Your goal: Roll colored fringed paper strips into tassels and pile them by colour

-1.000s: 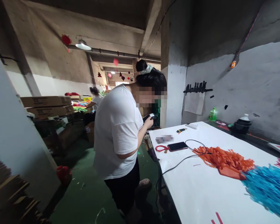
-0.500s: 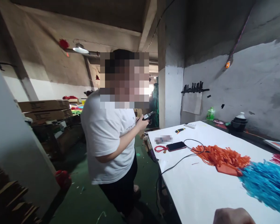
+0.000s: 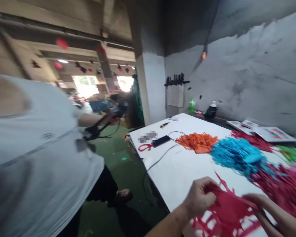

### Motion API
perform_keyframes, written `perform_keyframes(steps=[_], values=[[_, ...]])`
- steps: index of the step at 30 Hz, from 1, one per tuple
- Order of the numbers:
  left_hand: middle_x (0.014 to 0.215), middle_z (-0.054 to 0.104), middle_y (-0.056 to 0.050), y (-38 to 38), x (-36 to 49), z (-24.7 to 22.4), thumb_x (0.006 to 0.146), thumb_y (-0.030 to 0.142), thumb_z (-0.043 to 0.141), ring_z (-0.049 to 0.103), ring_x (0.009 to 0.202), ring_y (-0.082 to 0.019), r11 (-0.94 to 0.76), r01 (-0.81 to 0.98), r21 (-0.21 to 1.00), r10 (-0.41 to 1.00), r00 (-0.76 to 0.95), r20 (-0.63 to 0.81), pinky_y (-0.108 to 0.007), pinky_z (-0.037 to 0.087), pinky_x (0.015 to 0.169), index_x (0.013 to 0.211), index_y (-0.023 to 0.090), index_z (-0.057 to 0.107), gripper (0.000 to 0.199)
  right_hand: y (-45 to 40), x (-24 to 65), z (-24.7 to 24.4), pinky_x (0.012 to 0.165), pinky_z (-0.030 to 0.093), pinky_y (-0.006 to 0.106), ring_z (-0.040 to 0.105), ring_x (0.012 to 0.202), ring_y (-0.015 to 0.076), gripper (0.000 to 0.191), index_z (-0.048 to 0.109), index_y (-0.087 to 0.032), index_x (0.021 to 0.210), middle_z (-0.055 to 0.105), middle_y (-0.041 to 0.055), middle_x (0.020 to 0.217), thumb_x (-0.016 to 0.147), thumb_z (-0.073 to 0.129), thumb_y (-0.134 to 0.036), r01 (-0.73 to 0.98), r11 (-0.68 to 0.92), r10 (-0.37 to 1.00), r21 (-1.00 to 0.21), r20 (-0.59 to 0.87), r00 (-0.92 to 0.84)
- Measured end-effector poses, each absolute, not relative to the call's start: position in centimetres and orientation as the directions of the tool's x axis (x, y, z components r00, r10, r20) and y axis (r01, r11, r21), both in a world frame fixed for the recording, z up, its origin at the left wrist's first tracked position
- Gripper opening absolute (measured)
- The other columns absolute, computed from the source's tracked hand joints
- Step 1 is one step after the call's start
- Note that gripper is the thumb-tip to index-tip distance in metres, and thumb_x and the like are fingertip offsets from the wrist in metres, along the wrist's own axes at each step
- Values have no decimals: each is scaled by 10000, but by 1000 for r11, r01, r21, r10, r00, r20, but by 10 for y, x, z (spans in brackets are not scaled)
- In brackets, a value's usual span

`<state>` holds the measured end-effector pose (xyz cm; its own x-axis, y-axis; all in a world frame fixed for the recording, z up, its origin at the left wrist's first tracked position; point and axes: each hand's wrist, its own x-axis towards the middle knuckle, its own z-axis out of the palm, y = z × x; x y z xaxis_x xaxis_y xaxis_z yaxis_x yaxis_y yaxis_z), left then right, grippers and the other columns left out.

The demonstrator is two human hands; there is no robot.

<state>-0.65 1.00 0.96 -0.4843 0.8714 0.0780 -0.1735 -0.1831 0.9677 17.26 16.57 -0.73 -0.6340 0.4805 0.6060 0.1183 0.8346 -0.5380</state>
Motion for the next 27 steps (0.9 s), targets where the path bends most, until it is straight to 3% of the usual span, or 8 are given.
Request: perform_keyframes(steps=[1, 4, 7, 14, 18, 21, 27], values=[[640, 611, -11, 10, -8, 14, 631, 165, 634, 596, 548, -139, -199, -159, 967, 874, -475, 101, -222, 473, 508, 796, 131, 684, 176, 163, 181, 2, 627, 633, 335, 738, 875, 274, 179, 689, -418, 1047, 761, 13, 981, 903, 588, -447, 120, 814, 476, -568, 536, -697], [685, 610, -11, 12, -12, 30, 697, 184, 675, 554, 596, -102, -244, -83, 966, 880, -438, 185, -191, 457, 552, 786, 125, 673, 107, 156, 186, 32, 708, 612, 354, 728, 818, 278, 169, 719, -280, 910, 759, 56, 913, 850, 591, -374, 159, 736, 579, -658, 489, -653], [682, 592, -4, 16, -13, 44, 735, 242, 687, 546, 584, -100, -227, -74, 971, 903, -391, 181, -193, 463, 533, 782, 130, 649, 127, 156, 180, 50, 763, 583, 359, 712, 847, 276, 194, 716, -232, 908, 749, 72, 916, 804, 599, -346, 171, 663, 640, -728, 434, -634], [634, 522, 40, 35, -11, 50, 759, 256, 629, 448, 480, -68, -145, 0, 989, 951, -276, 140, -176, 387, 444, 813, 143, 606, 127, 160, 197, 45, 760, 547, 335, 665, 878, 243, 189, 683, -195, 949, 706, 60, 910, 809, 579, -265, 84, 447, 674, -891, 274, -686], [626, 509, 44, 47, -8, 50, 773, 260, 626, 391, 492, -67, -119, 37, 992, 971, -204, 124, -180, 334, 453, 824, 143, 606, 129, 162, 214, 46, 713, 538, 311, 636, 789, 200, 151, 678, -176, 902, 675, 41, 835, 849, 625, -307, 39, 317, 681, -947, 199, -705], [668, 523, 28, 56, -4, 53, 787, 272, 630, 424, 548, -83, -137, 41, 990, 979, -144, 141, -190, 336, 502, 835, 143, 604, 140, 166, 225, 49, 719, 546, 308, 647, 832, 209, 225, 669, -171, 943, 677, 49, 885, 814, 701, -353, 25, 237, 703, -971, 154, -695], [720, 536, 11, 71, 7, 61, 797, 297, 639, 435, 628, -108, -160, 92, 983, 986, -25, 163, -209, 327, 568, 823, 148, 598, 157, 168, 231, 36, 721, 559, 312, 660, 902, 225, 399, 606, -196, 1116, 678, 52, 1021, 730, 687, -262, 68, 209, 723, -976, 107, -683]])
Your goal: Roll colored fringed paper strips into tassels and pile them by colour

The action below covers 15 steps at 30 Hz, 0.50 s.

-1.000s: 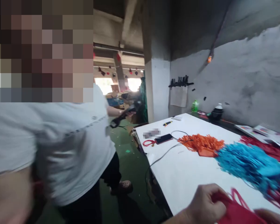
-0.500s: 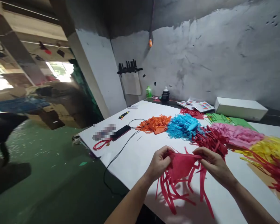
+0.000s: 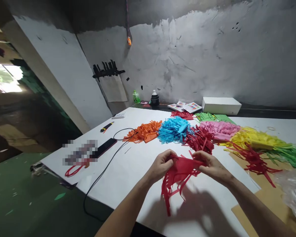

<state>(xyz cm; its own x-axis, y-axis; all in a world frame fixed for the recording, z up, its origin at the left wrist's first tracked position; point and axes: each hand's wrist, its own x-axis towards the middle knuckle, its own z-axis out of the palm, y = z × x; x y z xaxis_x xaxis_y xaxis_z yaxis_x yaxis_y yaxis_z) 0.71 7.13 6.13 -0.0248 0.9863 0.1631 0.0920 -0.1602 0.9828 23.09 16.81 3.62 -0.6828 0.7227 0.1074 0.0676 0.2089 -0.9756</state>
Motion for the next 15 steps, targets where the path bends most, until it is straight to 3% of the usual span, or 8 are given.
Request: perform_keyframes(steps=[3, 6, 8, 12, 15], values=[[712, 513, 22, 75, 14, 64, 805, 293, 620, 404, 615, -103, -171, 96, 981, 985, 13, 170, -207, 308, 555, 831, 156, 580, 145, 165, 226, 26, 643, 521, 274, 643, 788, 189, 350, 623, -199, 1076, 683, 15, 935, 736, 674, -261, 116, 222, 735, -968, 88, -672], [683, 482, 39, 76, 18, 66, 816, 274, 590, 373, 567, -91, -147, 94, 985, 989, 33, 144, -201, 285, 521, 872, 165, 568, 124, 165, 225, 20, 600, 471, 267, 586, 671, 167, 123, 650, -174, 828, 620, -17, 715, 741, 651, -260, 137, 235, 741, -962, 86, -666], [666, 467, 48, 77, 18, 67, 814, 269, 596, 347, 541, -81, -132, 97, 986, 991, 24, 131, -196, 261, 499, 889, 169, 570, 127, 167, 229, 20, 645, 473, 285, 584, 712, 183, 85, 625, -174, 703, 608, -7, 712, 720, 656, -252, 125, 251, 753, -960, 113, -648], [631, 433, 66, 78, 19, 70, 810, 337, 653, 298, 502, -57, -86, 22, 996, 996, 20, 86, -186, 220, 465, 854, 168, 553, 201, 171, 248, 31, 821, 484, 336, 590, 970, 258, 124, 658, -183, 762, 667, 47, 966, 680, 699, -266, 77, 264, 761, -961, 159, -629], [608, 400, 80, 78, 23, 74, 788, 431, 701, 266, 468, -39, -35, -75, 997, 999, 22, 36, -174, 184, 437, 837, 172, 530, 314, 167, 267, 46, 708, 498, 312, 588, 807, 221, 124, 619, -184, 755, 622, 20, 783, 670, 676, -254, 45, 187, 754, -981, 115, -647]])
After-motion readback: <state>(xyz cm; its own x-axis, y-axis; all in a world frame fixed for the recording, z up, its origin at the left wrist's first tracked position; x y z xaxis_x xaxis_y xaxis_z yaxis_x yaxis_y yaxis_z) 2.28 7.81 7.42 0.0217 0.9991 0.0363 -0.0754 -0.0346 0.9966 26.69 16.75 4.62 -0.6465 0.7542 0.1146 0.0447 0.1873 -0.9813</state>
